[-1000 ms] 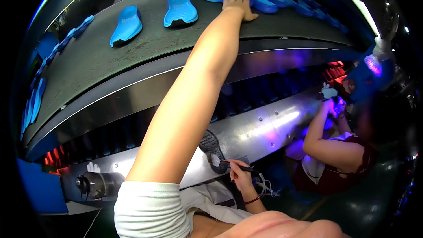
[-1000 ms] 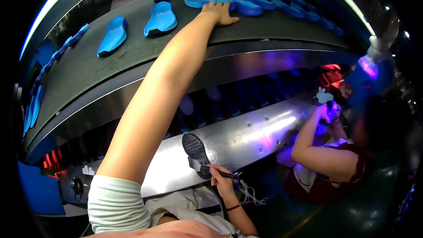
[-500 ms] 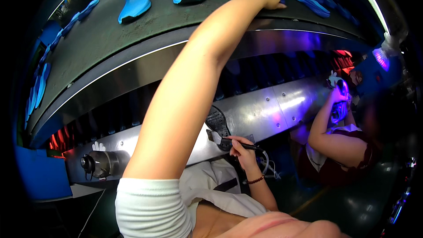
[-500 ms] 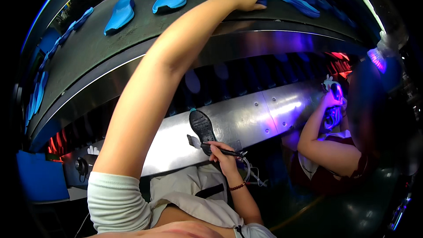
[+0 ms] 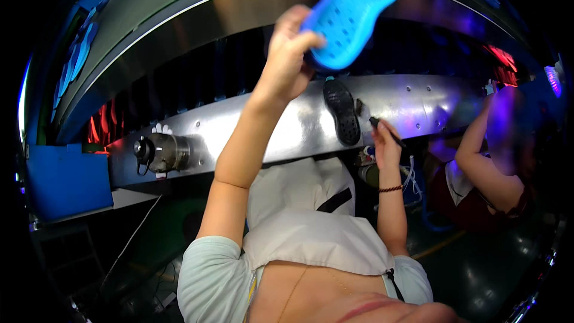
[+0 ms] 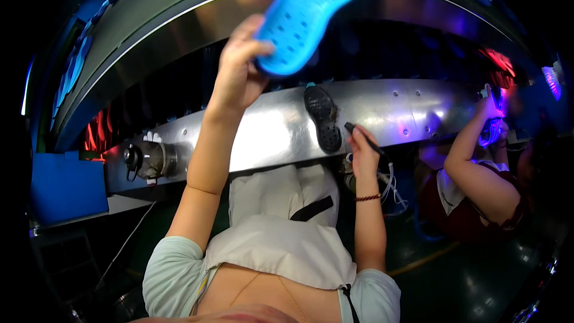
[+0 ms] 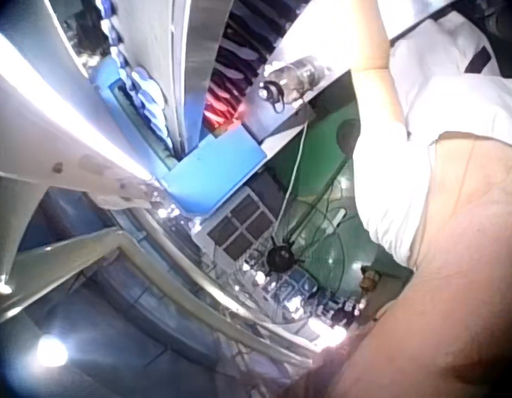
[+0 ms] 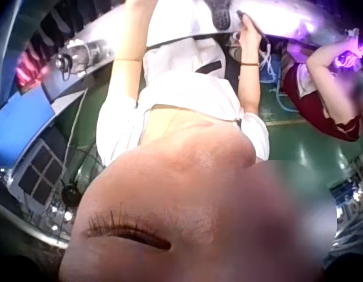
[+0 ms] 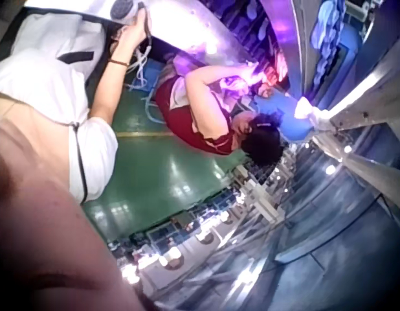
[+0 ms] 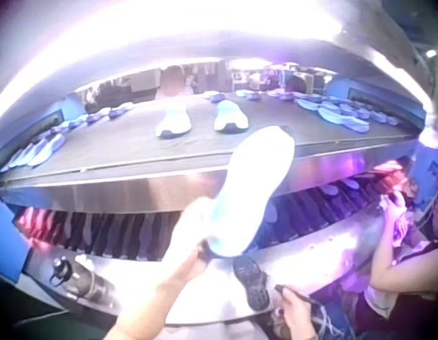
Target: The person uses a small brush to scrub the soles of blue plastic slippers on a factory assembly line. They repeatedly pick up a slipper, scrub the bottom surface, and place it back on the conveyor belt.
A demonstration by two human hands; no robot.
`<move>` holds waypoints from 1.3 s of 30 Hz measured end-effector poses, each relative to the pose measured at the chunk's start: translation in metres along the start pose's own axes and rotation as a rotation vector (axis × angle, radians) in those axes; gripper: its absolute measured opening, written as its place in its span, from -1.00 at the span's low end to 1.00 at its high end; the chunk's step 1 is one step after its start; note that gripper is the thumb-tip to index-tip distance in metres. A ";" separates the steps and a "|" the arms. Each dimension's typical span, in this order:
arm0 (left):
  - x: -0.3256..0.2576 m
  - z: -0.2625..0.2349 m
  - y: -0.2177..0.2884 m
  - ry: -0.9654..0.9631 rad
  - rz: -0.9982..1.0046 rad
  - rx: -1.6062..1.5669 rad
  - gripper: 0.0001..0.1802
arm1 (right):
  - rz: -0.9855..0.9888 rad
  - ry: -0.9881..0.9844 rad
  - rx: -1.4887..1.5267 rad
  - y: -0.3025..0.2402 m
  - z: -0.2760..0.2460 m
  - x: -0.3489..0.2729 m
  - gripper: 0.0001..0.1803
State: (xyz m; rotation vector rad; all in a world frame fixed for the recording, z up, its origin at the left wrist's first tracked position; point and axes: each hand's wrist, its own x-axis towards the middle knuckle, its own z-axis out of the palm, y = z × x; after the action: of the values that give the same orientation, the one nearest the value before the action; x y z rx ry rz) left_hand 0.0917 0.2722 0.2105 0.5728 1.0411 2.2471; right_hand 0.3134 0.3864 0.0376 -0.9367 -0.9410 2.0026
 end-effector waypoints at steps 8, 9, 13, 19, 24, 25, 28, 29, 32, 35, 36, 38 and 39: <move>-0.152 -0.091 -0.048 -0.626 -0.599 -0.763 -0.13 | -0.108 0.080 0.053 -0.004 -0.001 0.009 -0.79; -0.158 -0.102 -0.060 -0.613 -0.597 -0.757 -0.13 | -0.113 0.061 0.048 -0.010 0.007 0.006 -0.79; -0.166 -0.117 -0.085 -0.136 -0.737 -0.374 -0.15 | -0.161 -0.369 0.019 -0.026 0.046 -0.019 -0.78; -0.159 -0.102 -0.084 -0.033 -0.545 -0.593 0.16 | 0.054 -0.573 -0.210 0.008 0.099 -0.039 -0.81; -0.161 -0.101 -0.093 0.023 -0.474 -0.593 0.03 | -0.125 -0.573 -0.461 0.009 0.134 -0.035 -0.82; -0.160 -0.100 -0.095 0.086 -0.468 -0.558 0.00 | -0.124 -0.576 -0.461 0.010 0.141 -0.042 -0.82; -0.149 -0.094 -0.103 0.326 -0.358 -0.410 -0.11 | -0.758 -0.767 -0.911 0.021 0.154 -0.060 -0.81; -0.147 -0.099 -0.106 0.339 -0.323 -0.383 -0.12 | -0.865 -0.812 -0.884 0.021 0.153 -0.066 -0.80; -0.148 -0.121 -0.093 0.322 -0.330 -0.406 -0.12 | -0.706 -1.020 -0.963 0.010 0.137 -0.082 -0.81; -0.151 -0.137 -0.081 0.288 -0.362 -0.297 -0.03 | -0.541 -1.221 -1.053 -0.002 0.113 -0.090 -0.83; -0.153 -0.134 -0.074 0.292 -0.364 -0.299 -0.03 | -0.454 -1.240 -1.008 -0.010 0.115 -0.089 -0.83; -0.157 -0.123 -0.066 0.185 -0.430 -0.408 0.00 | -0.320 -1.141 -0.873 -0.022 0.121 -0.084 -0.86; -0.160 -0.118 -0.065 0.187 -0.437 -0.415 0.00 | -0.288 -1.022 -0.787 -0.027 0.130 -0.081 -0.87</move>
State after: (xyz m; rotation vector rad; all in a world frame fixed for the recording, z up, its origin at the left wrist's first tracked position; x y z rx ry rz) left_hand 0.1605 0.1363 0.0673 -0.0427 0.6697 2.0564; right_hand 0.2521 0.2924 0.1450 -0.0035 -2.3662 1.8050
